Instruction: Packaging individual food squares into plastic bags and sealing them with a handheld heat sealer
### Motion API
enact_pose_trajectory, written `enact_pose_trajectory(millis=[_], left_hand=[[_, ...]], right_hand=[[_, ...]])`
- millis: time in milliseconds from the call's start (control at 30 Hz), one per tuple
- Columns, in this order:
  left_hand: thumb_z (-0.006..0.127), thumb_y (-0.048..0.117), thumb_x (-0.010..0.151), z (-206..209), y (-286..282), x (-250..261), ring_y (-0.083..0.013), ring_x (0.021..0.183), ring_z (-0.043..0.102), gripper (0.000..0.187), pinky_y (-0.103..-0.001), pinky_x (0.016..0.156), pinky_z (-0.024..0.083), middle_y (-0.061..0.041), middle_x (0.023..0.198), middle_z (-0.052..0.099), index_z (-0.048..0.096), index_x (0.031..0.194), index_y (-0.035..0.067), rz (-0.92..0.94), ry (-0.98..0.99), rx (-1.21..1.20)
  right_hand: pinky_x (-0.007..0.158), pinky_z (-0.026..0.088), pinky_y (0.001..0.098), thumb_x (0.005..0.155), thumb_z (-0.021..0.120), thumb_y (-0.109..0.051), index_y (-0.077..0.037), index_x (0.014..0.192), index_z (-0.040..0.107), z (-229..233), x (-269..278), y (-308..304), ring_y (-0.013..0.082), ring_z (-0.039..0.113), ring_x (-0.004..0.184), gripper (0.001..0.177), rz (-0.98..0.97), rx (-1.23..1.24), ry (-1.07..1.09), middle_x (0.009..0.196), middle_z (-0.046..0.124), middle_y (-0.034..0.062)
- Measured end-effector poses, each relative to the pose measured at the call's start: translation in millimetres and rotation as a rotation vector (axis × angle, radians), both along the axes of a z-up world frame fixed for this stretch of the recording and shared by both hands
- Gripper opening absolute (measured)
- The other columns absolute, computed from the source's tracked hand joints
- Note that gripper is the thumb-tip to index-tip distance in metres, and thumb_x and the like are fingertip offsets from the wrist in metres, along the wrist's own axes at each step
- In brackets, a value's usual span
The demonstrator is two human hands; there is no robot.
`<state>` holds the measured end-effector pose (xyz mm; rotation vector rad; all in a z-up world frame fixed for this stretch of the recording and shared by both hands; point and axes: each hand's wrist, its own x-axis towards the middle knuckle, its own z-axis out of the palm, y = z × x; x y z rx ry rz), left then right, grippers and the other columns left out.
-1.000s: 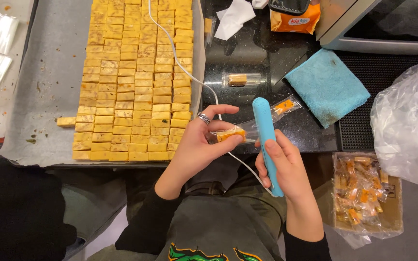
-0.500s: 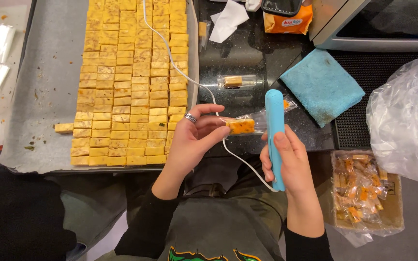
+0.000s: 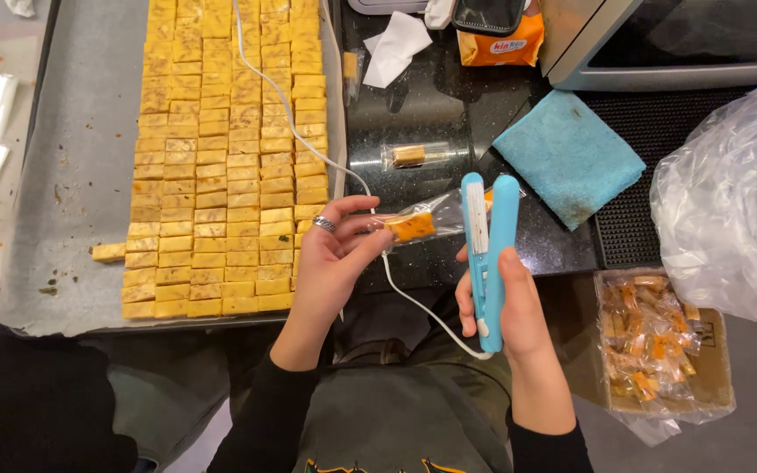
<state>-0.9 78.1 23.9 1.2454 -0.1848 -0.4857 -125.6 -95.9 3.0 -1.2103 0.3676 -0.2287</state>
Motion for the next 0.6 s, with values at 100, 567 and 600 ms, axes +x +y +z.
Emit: enact_pose_trajectory(millis=[100,567,600], left_hand=[[0.074,0.004,0.082,-5.5,1.6,3.8,-0.0153,0.087,0.071,0.042,-0.029,0.084,0.059,-0.014,0.100,0.071,0.059,0.121,0.004,0.027,0.008,-0.006],[0.064,0.006,0.085,-17.5,-64.7,26.0,-0.0454,0.103,0.065,0.049,-0.054,0.090,0.052,-0.029,0.108,0.067,0.045,0.130,-0.001,-0.272,-0.589,0.626],[0.065,0.007,0.085,-15.3,-67.3,27.7,-0.0465,0.106,0.063,0.051,-0.056,0.092,0.049,-0.028,0.109,0.068,0.045,0.131,0.000,-0.301,-0.729,0.749]], right_hand=[[0.023,0.047,0.0310,0.099,0.032,-0.052,0.008,0.105,0.053,-3.6,-2.6,3.1,0.0220,0.053,0.025,0.063,-0.020,-0.002,0.013,0.045,0.051,0.0151],[0.025,0.045,0.0302,0.100,0.031,-0.047,0.008,0.107,0.053,-23.2,-15.8,27.2,0.0211,0.054,0.028,0.059,-0.136,0.037,0.004,0.048,0.053,0.0130],[0.025,0.046,0.0307,0.100,0.031,-0.046,0.008,0.107,0.053,-24.4,-16.5,26.7,0.0214,0.056,0.028,0.059,-0.133,0.039,-0.009,0.049,0.054,0.0132]])
